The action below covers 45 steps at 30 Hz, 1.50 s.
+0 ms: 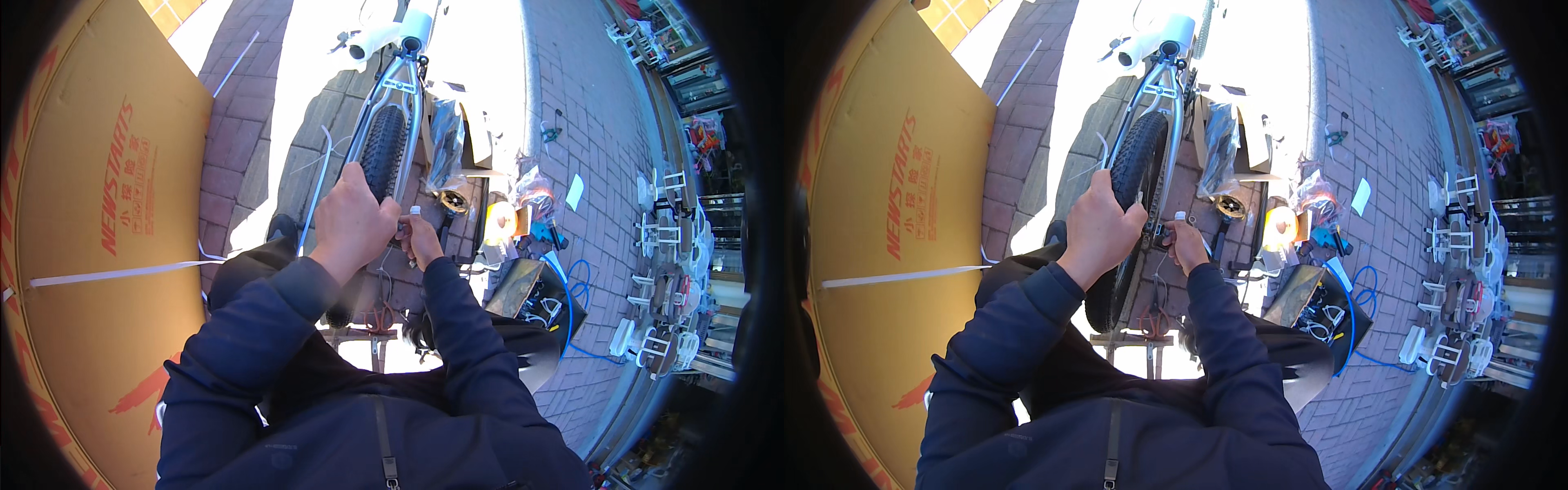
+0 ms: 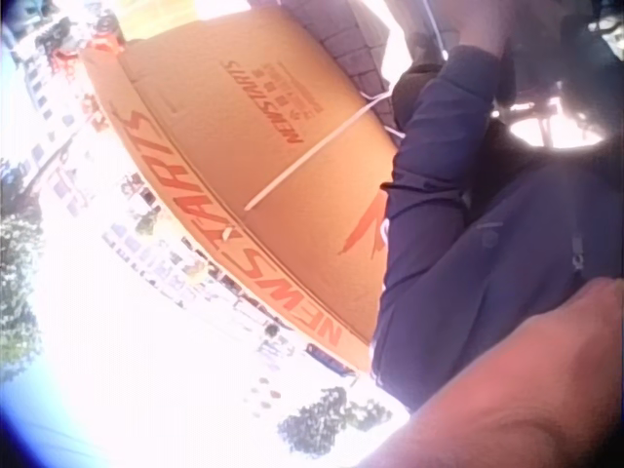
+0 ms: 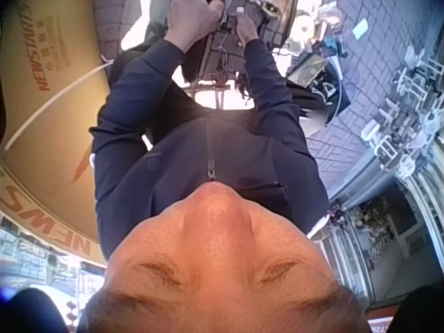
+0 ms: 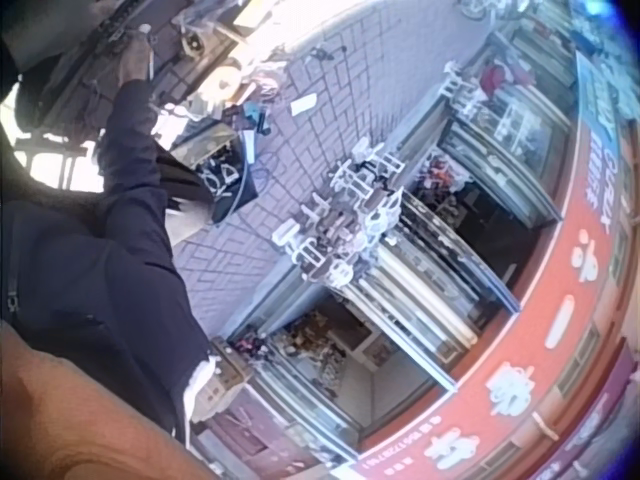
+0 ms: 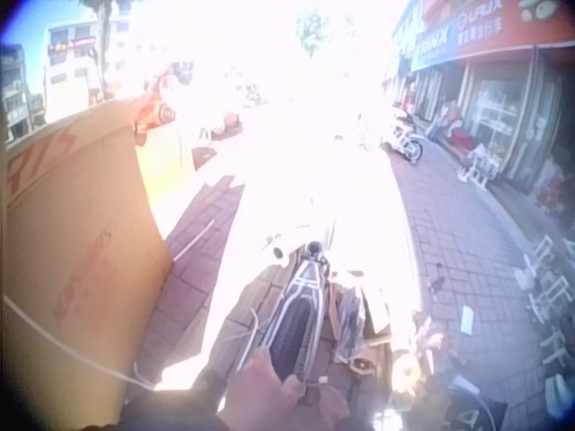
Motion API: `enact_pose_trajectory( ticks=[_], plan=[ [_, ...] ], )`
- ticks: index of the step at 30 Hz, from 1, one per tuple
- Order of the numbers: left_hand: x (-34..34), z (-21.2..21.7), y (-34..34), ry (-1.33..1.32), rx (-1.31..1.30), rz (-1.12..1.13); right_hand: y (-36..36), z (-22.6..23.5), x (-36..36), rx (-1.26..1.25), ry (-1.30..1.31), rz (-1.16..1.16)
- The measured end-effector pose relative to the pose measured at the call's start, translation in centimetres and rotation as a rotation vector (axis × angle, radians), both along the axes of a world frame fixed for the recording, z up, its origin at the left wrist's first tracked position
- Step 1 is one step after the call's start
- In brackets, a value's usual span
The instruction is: The person assembles a bicycle outdoors, attaching the rear wheel, installing the chain, and fitting the seat post. They use a wrench to tighten bolts and adjust components, then place the assembled seat onto the frame.
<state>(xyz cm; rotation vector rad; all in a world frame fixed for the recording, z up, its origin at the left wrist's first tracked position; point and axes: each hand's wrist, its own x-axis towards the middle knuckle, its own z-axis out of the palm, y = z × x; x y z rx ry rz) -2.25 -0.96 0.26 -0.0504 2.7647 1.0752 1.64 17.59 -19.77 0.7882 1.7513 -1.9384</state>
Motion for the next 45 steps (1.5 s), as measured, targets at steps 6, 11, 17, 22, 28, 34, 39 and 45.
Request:
enact_pose_trajectory(
  ticks=[6,11,17,22,28,34,39,45],
  plan=[
    [0.1,0.3,-0.2,-0.021,0.010,-0.005,1.7,-0.7,-1.4,0.260,0.045,0.164],
    [-0.1,0.0,-0.1,-0.018,-0.018,0.007,0.7,-3.6,-1.7,0.274,0.168,0.206],
    [0.6,-0.4,-0.3,0.071,-0.018,0.010,-0.1,-2.4,-0.2,0.643,0.446,0.390],
    [1.1,-0.6,-0.1,0.085,0.001,-0.007,-0.5,-2.3,-0.2,0.458,0.398,0.298],
    [1.0,-1.0,0.0,0.095,0.030,-0.026,-0.2,-3.2,0.5,0.045,0.142,-0.015],
    [0.8,-0.8,-0.3,0.100,0.039,-0.009,-0.3,-2.5,0.8,0.087,-0.192,0.127],
    [0.7,-0.3,-0.4,0.027,0.070,-0.011,-0.4,-2.3,0.6,0.114,-0.062,0.115],
    [0.7,0.1,-0.3,0.012,0.079,-0.011,0.2,-1.6,0.6,0.100,-0.138,0.082]
  ],
)
